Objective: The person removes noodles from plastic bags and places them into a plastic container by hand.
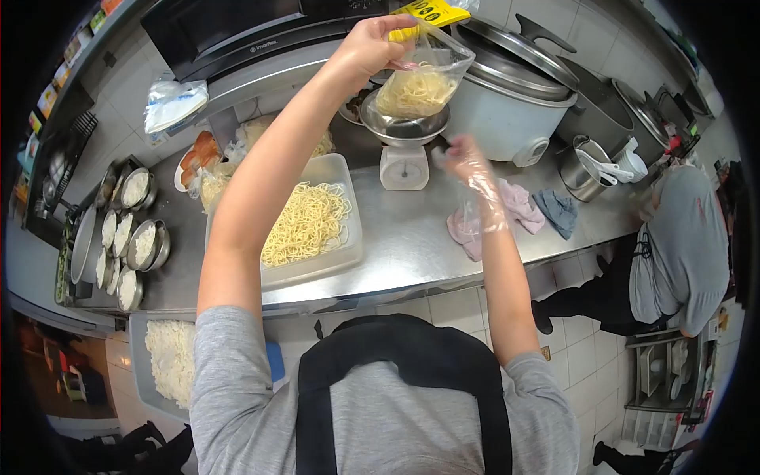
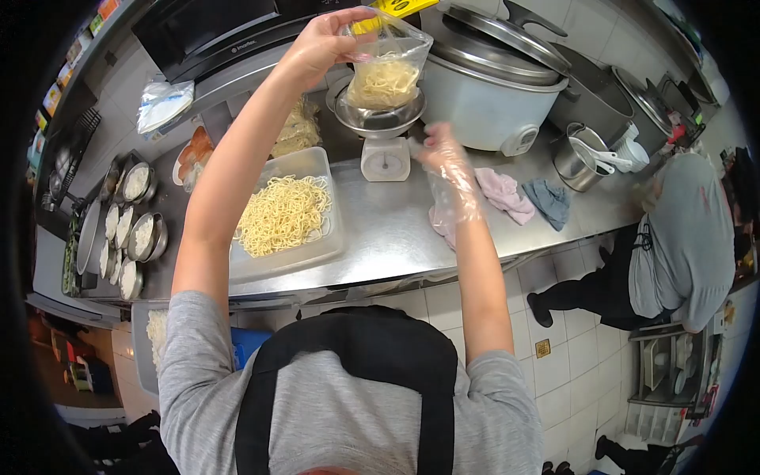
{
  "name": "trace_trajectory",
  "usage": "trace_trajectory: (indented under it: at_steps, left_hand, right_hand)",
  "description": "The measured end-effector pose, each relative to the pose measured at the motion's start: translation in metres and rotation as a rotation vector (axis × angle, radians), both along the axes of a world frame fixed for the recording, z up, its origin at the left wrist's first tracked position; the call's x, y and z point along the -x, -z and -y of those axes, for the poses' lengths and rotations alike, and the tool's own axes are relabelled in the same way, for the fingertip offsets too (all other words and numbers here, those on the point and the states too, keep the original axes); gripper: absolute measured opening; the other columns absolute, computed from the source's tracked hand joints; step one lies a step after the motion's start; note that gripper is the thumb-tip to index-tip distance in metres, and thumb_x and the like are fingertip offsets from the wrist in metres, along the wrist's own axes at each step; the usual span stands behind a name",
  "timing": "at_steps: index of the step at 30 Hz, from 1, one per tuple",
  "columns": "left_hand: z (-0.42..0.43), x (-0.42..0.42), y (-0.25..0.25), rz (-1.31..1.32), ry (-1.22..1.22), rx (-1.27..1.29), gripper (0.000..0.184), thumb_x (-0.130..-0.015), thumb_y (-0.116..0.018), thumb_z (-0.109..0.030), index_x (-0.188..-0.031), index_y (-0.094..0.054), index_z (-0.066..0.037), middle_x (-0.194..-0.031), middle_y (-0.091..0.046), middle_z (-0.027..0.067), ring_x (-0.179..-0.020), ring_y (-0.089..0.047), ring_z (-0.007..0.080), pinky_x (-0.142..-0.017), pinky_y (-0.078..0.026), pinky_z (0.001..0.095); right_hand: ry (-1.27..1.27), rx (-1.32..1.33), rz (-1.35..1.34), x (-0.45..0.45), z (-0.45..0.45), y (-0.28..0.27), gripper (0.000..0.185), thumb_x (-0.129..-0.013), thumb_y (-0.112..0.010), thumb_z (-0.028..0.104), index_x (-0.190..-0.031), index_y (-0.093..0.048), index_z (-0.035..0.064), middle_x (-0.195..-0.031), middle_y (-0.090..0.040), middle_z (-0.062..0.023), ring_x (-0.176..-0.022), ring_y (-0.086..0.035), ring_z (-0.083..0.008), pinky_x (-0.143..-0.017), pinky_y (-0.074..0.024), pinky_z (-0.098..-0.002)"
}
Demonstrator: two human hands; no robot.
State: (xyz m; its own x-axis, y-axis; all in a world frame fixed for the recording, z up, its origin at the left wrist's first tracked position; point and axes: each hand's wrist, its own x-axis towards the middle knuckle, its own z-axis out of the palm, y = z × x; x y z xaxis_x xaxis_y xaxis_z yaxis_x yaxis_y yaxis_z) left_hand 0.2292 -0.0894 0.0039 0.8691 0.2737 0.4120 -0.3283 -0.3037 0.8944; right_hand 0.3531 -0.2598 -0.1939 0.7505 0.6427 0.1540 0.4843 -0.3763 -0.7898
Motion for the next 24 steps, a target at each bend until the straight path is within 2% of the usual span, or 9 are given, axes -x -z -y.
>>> trace_trajectory:
  at_steps: [1,3,4,5,7,11,17,19,24]
  left_hand:
    - [0.004,-0.003,0.004,0.019,-0.007,-0.011,0.05,-0.074,-0.051,0.01,-0.123,-0.043,0.004,-0.103,-0.055,0.0131,-0.076,-0.062,0.018,-0.071,-0.054,0.0263]
    - [0.009,-0.006,0.01,-0.02,-0.03,-0.007,0.05,-0.072,-0.049,0.011,-0.122,-0.044,0.002,-0.112,-0.051,0.0115,-0.092,-0.057,0.0198,-0.074,-0.054,0.0259]
    - [0.009,-0.007,0.009,-0.052,-0.05,-0.006,0.051,-0.071,-0.046,0.011,-0.121,-0.046,0.001,-0.121,-0.048,0.0099,-0.107,-0.053,0.0216,-0.076,-0.053,0.0254]
    - [0.009,-0.009,0.01,-0.055,-0.078,-0.022,0.053,-0.07,-0.045,0.013,-0.122,-0.045,0.002,-0.12,-0.048,0.0102,-0.108,-0.052,0.0236,-0.076,-0.054,0.0278]
    - [0.009,-0.009,0.011,-0.071,-0.096,0.022,0.054,-0.069,-0.043,0.014,-0.122,-0.045,0.002,-0.12,-0.048,0.0115,-0.109,-0.051,0.0246,-0.074,-0.055,0.0265]
    - [0.014,-0.002,0.005,-0.081,-0.125,-0.032,0.056,-0.068,-0.04,0.015,-0.123,-0.043,0.003,-0.125,-0.044,0.0139,-0.113,-0.048,0.0283,-0.076,-0.054,0.0271]
    - [0.006,-0.001,0.04,-0.099,-0.078,-0.138,0.059,-0.067,-0.039,0.016,-0.125,-0.041,0.002,-0.131,-0.04,0.0114,-0.118,-0.043,0.0298,-0.076,-0.054,0.0275]
    - [0.012,0.007,0.05,-0.139,-0.045,-0.149,0.06,-0.067,-0.038,0.016,-0.126,-0.04,0.002,-0.134,-0.037,0.0098,-0.12,-0.04,0.0311,-0.075,-0.054,0.0286]
    - [0.019,0.017,0.074,-0.101,0.063,-0.075,0.062,-0.067,-0.037,0.018,-0.126,-0.039,0.002,-0.136,-0.033,0.0126,-0.123,-0.035,0.0339,-0.075,-0.055,0.0301]
  right_hand:
    - [-0.006,0.004,-0.003,-0.005,-0.007,0.019,0.072,-0.064,-0.076,0.027,-0.119,-0.037,0.0025,-0.096,-0.055,-0.0127,-0.086,-0.055,-0.0193,-0.072,-0.0468,-0.0318]
    - [-0.231,0.069,0.646,-0.017,-0.033,0.056,0.088,-0.059,-0.08,0.029,-0.123,-0.03,-0.0051,-0.11,-0.052,-0.015,-0.1,-0.051,-0.0214,-0.086,-0.0419,-0.031]
    - [-0.341,-0.092,0.355,-0.022,-0.047,0.052,0.093,-0.055,-0.082,0.023,-0.123,-0.029,-0.0104,-0.118,-0.049,-0.0156,-0.11,-0.046,-0.0224,-0.095,-0.0353,-0.0299]
    - [-0.36,-0.099,0.367,-0.028,-0.051,0.05,0.093,-0.055,-0.082,0.023,-0.123,-0.029,-0.0104,-0.118,-0.049,-0.0156,-0.11,-0.046,-0.0224,-0.095,-0.0353,-0.0299]
    - [-0.469,0.012,-0.302,-0.022,-0.053,0.025,0.092,-0.052,-0.083,0.017,-0.123,-0.031,-0.0075,-0.116,-0.05,-0.0137,-0.108,-0.047,-0.0211,-0.094,-0.0364,-0.03]
    - [-0.641,-0.224,-0.405,-0.024,-0.055,0.034,0.088,-0.051,-0.083,0.014,-0.122,-0.035,-0.0052,-0.113,-0.052,-0.0125,-0.105,-0.049,-0.0202,-0.092,-0.0379,-0.0296]
    - [-0.505,0.227,-0.221,-0.003,-0.03,0.002,0.079,-0.056,-0.08,0.013,-0.121,-0.039,-0.0038,-0.116,-0.052,-0.0127,-0.104,-0.05,-0.0204,-0.092,-0.0379,-0.0287]
    - [-0.586,-0.098,-0.284,-0.003,-0.027,0.016,0.078,-0.058,-0.078,0.013,-0.122,-0.039,-0.0032,-0.117,-0.052,-0.0122,-0.107,-0.049,-0.0206,-0.093,-0.0364,-0.029]
    - [-0.586,-0.21,-0.056,-0.023,-0.009,0.042,0.087,-0.058,-0.075,0.008,-0.131,-0.029,-0.0003,-0.133,-0.037,-0.0141,-0.125,-0.031,-0.0233,-0.105,-0.0208,-0.0326]
